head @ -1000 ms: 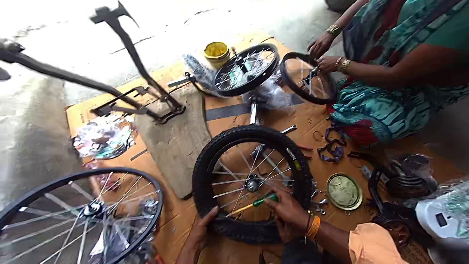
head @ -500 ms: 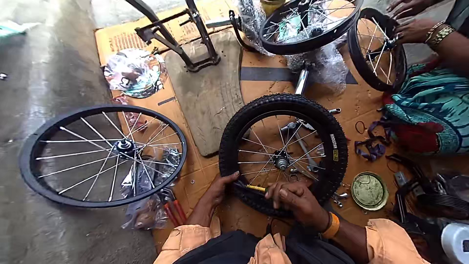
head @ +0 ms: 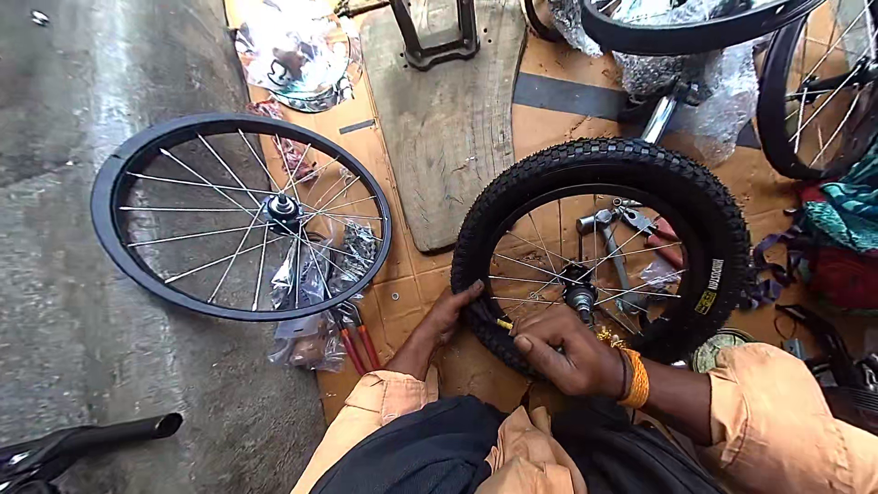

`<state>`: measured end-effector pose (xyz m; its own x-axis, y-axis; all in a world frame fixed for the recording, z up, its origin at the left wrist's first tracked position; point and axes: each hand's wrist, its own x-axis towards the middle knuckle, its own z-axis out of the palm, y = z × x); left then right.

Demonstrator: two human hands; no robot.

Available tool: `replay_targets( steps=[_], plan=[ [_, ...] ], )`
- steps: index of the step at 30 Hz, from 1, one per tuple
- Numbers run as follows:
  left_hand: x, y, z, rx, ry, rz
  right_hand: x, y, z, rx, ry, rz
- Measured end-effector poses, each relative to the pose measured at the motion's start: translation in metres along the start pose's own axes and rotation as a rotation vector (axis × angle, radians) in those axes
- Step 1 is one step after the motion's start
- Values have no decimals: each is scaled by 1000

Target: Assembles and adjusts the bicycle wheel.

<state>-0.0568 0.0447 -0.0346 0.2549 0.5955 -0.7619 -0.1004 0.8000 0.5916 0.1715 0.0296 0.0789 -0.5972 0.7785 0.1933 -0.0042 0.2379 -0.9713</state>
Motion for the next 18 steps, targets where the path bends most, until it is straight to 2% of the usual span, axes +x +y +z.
replay_targets(
  steps=[8, 14, 16, 18],
  plan=[
    [9, -3, 6, 27, 63, 32, -9, 10, -10, 63, 141, 126],
    [8, -14, 26, 43, 298, 163, -47, 21, -7, 154, 271, 114],
    [6, -14, 35, 165, 440, 222, -57, 25, -5, 185, 329, 121],
    [-2, -8, 44, 453, 563, 255, -66, 31, -3, 217, 375, 136]
  ],
)
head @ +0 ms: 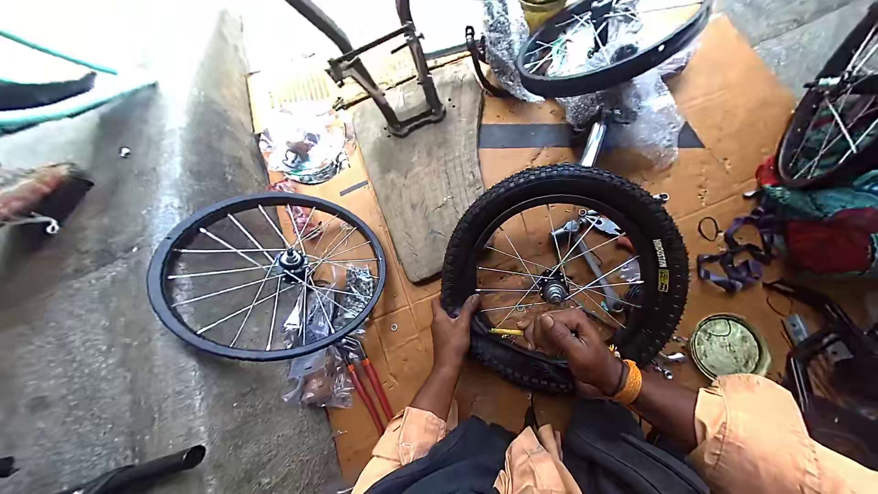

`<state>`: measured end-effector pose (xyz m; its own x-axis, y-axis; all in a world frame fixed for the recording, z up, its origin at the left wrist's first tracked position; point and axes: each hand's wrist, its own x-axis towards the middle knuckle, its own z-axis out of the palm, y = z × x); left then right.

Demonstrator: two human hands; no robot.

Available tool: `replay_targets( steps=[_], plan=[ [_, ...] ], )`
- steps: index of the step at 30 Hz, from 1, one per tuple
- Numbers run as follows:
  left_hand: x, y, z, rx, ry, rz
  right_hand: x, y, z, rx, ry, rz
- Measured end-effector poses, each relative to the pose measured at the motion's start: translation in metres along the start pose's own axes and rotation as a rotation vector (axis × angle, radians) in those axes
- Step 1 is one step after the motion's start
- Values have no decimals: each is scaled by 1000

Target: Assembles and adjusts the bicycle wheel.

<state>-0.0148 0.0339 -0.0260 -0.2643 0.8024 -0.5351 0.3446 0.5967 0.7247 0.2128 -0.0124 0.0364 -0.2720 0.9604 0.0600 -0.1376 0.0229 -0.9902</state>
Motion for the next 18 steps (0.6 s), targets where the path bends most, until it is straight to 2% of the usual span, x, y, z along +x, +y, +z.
replay_targets(
  steps=[2, 4, 6, 9, 12, 18],
  plan=[
    [-9, 19, -8, 361, 39, 140, -9, 7, 1, 39, 24, 8],
    [-5, 44, -21, 675, 98, 396, -11, 9, 3, 47, 17, -6],
    [13, 67, -25, 806, 112, 661, -10, 9, 4, 27, -8, -55],
    [52, 72, -3, 879, 3, 960, -4, 7, 8, -37, -107, -168],
    [74, 58, 16, 957, -48, 1028, -3, -1, 15, -177, -250, -208],
    [86, 44, 17, 905, -36, 1066, 12, -20, 46, -506, -492, -235]
  ],
)
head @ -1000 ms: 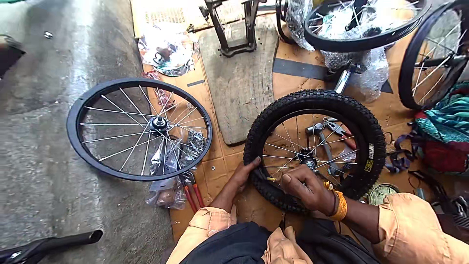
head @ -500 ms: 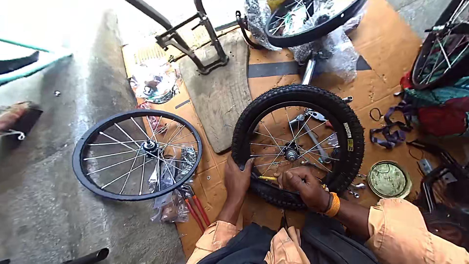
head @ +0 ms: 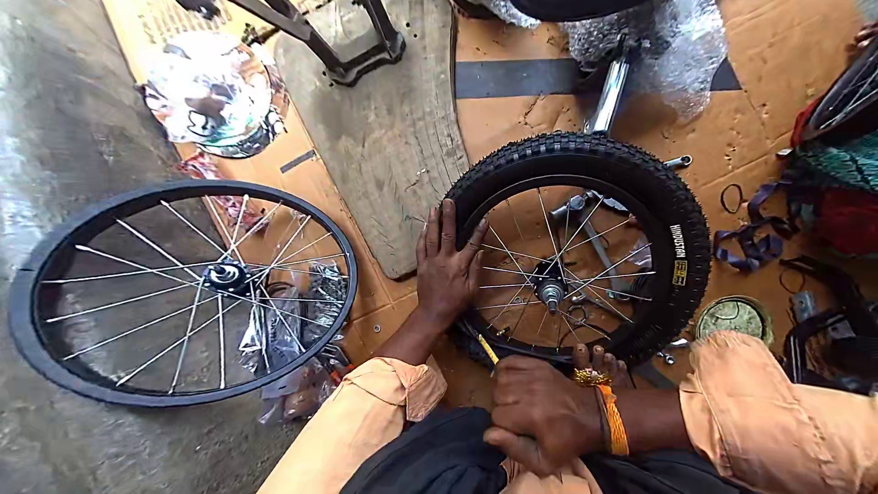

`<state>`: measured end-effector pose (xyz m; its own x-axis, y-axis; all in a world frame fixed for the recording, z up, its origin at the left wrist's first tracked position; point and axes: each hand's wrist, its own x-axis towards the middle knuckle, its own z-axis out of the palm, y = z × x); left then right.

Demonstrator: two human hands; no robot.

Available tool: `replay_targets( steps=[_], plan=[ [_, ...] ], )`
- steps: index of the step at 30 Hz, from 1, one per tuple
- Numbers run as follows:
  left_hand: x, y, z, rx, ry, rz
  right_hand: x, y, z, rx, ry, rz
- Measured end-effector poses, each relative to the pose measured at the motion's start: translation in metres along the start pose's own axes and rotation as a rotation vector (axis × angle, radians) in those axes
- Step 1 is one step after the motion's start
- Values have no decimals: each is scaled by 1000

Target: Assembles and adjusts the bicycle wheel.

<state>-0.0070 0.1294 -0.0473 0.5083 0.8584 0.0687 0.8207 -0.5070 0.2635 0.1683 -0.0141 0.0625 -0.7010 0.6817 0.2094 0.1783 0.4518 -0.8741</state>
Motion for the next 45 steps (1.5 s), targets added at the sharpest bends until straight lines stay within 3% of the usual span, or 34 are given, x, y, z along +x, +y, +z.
replay_targets(
  steps=[15, 23, 29, 33, 35, 39, 43, 45],
  plan=[
    [0, -1, 4, -29, 43, 16, 37, -15, 19, -179, -284, -110],
    [0, -2, 3, -52, 51, 20, 59, -24, 38, -197, -351, -58],
    [0, -5, 7, -181, 131, 39, 92, -29, 95, -174, -515, 54],
    [-3, -14, 14, -303, 190, 61, 88, -12, 127, -176, -440, 0],
    [1, -16, 17, -340, 212, 71, 83, -4, 130, -206, -447, -23],
    [6, -15, 16, -372, 226, 64, 75, 5, 125, -336, -621, 2],
    [-23, -1, -1, -369, 230, -58, 63, 19, 132, -326, -447, 106],
    [-54, 1, 12, -311, 240, -172, 56, 30, 138, -299, -439, 104]
  ],
)
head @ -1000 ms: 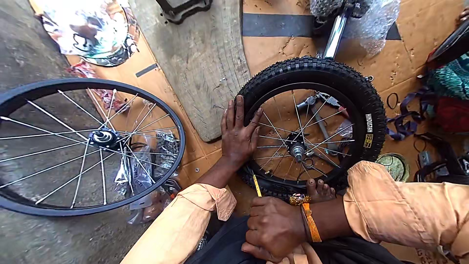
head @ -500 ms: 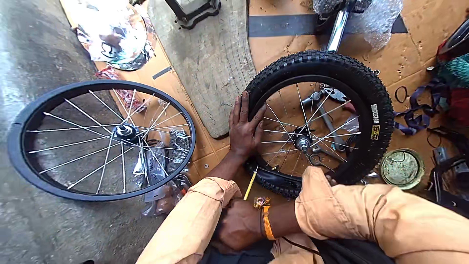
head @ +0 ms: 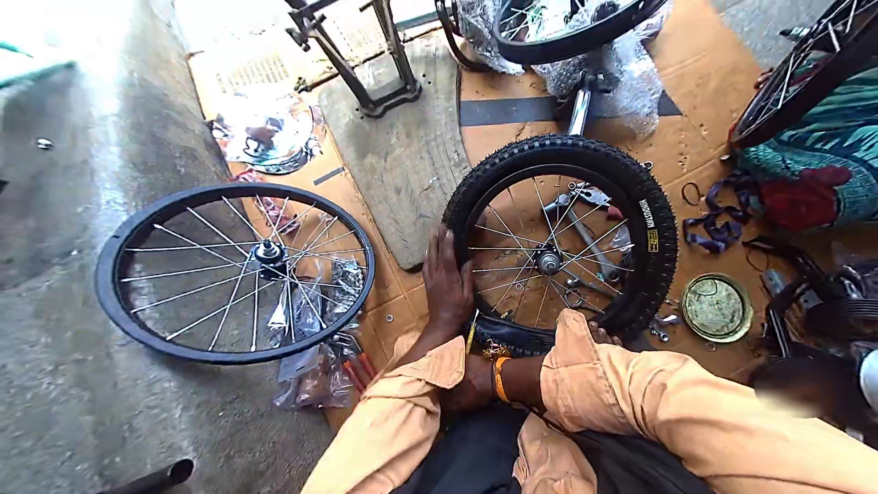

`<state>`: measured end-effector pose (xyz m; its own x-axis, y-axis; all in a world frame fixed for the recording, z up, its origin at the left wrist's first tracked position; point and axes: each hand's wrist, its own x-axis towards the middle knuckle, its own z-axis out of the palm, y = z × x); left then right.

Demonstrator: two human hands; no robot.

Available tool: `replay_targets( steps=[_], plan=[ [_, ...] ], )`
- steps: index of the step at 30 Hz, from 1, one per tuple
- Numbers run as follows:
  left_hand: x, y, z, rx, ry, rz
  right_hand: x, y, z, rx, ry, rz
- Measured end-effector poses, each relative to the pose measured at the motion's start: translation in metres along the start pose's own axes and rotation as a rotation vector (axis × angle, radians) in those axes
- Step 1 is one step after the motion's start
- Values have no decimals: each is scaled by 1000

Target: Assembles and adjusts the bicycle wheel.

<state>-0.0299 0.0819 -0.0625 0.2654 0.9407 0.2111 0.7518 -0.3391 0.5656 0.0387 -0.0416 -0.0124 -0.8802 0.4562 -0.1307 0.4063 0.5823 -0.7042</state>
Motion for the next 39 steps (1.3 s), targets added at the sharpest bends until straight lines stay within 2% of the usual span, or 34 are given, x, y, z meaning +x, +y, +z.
replay_targets(
  steps=[4, 9, 12, 17, 20, 23, 25, 28, 31, 33, 36, 37, 39],
  plan=[
    [-22, -17, 13, 37, 13, -150, -3, 9, 11, -201, -135, -130],
    [-21, -18, 18, 94, 26, -157, -14, 16, 15, -327, -2, -270],
    [-23, -19, 20, 106, 44, -154, -34, 19, 12, -374, -33, -314],
    [-22, -22, 22, 143, 87, -116, -77, 28, 10, -381, 10, -299],
    [-20, -19, 18, 154, 33, -158, -96, 25, -6, -349, 10, -257],
    [-19, -17, 15, 160, 34, -161, -111, 16, -43, -264, 171, -181],
    [-19, -15, 12, 155, 21, -174, -132, 0, -81, -101, 431, -102],
    [-13, -8, 4, 110, -6, -215, -177, -29, -126, 176, 1006, 38],
    [-3, 9, -18, 24, -56, -319, -233, -21, -142, 219, 1330, 397],
    [22, 25, -40, -12, -55, -371, -269, 17, -140, 200, 1390, 732],
    [77, 40, -61, -52, -117, -365, -309, 82, -134, 188, 1254, 1141],
    [98, 43, -64, -81, -177, -336, -316, 101, -135, 204, 1183, 1212],
    [138, 51, -64, -100, -331, -244, -321, 128, -142, 325, 1031, 1178]
  ],
)
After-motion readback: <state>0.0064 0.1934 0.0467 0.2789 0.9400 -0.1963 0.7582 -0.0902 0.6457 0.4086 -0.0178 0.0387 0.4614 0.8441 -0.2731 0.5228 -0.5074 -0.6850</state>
